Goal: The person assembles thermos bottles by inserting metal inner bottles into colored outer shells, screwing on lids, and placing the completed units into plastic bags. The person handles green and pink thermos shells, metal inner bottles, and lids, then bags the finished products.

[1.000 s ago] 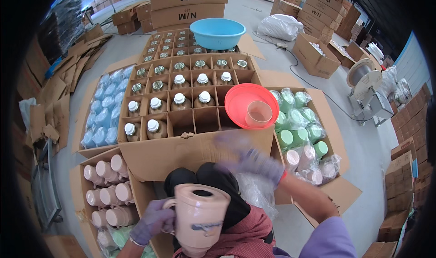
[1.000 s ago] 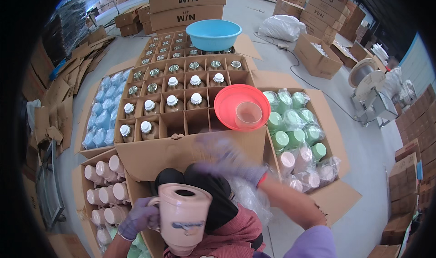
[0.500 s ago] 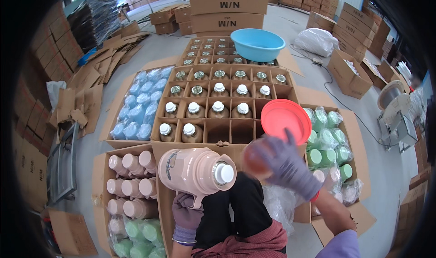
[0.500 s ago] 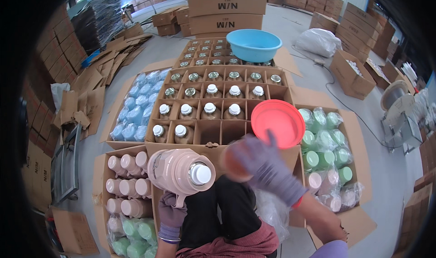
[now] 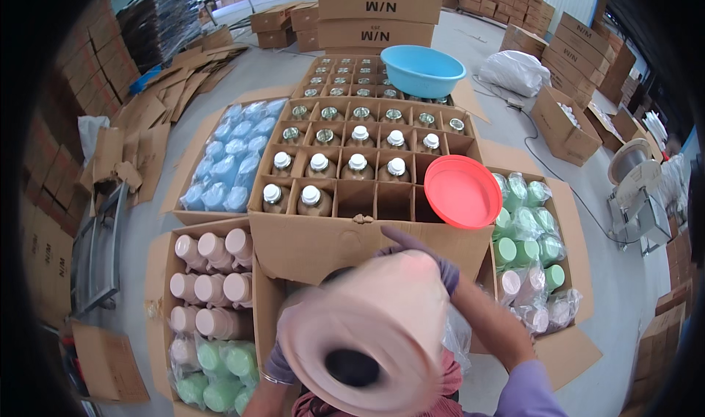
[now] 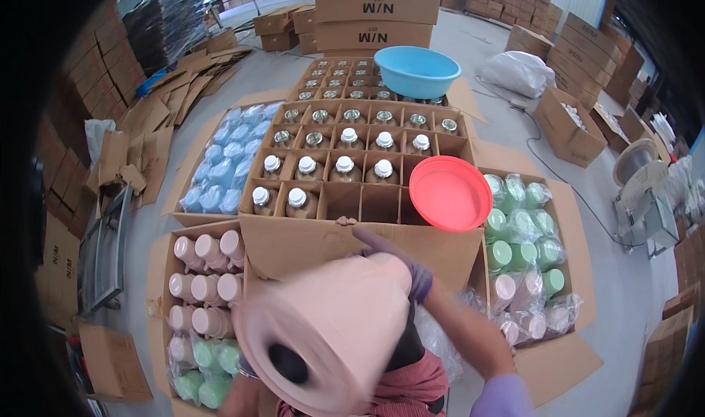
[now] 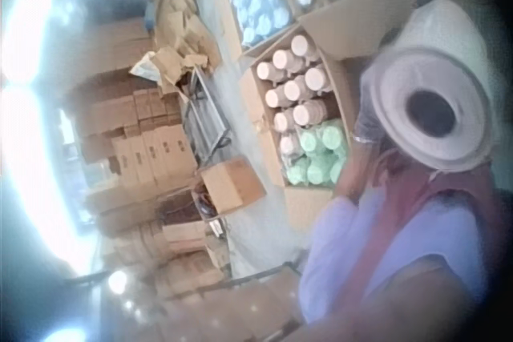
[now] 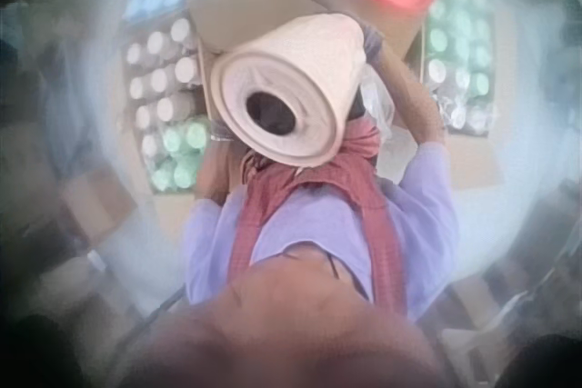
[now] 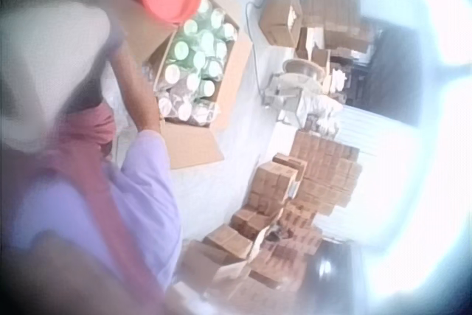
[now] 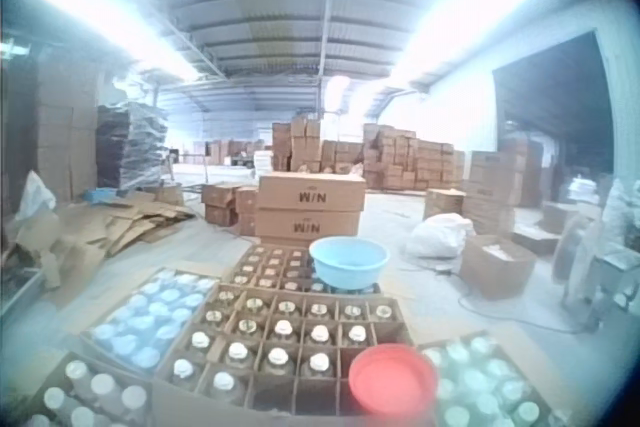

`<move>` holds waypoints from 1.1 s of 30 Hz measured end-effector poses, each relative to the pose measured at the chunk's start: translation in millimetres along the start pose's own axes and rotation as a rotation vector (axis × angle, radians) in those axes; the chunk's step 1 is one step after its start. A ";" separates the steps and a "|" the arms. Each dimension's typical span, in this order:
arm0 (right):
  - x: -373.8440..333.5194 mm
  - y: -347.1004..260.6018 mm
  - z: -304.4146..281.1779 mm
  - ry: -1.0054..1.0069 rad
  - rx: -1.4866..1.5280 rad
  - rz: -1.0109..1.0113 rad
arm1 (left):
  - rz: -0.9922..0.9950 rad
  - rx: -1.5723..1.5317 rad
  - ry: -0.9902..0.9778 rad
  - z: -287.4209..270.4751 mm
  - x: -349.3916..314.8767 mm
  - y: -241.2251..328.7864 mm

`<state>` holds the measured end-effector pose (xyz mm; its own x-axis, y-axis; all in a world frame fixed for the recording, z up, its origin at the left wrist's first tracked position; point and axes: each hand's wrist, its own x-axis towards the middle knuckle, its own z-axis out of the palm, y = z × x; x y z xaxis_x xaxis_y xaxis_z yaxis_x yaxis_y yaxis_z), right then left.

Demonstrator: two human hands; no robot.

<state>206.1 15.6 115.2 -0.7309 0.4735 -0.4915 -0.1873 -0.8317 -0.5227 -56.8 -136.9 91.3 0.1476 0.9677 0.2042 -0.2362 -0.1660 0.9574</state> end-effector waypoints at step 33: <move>-73.9 196.3 -246.2 1.073 -1.376 -0.083 | 0.046 0.783 -0.139 -1.3 95.5 5.5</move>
<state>385.0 -111.3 -122.6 0.0782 0.9367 -0.3414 0.8628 -0.2352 -0.4475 -45.2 -45.2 115.8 0.2844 0.9328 0.2212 0.4907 -0.3399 0.8023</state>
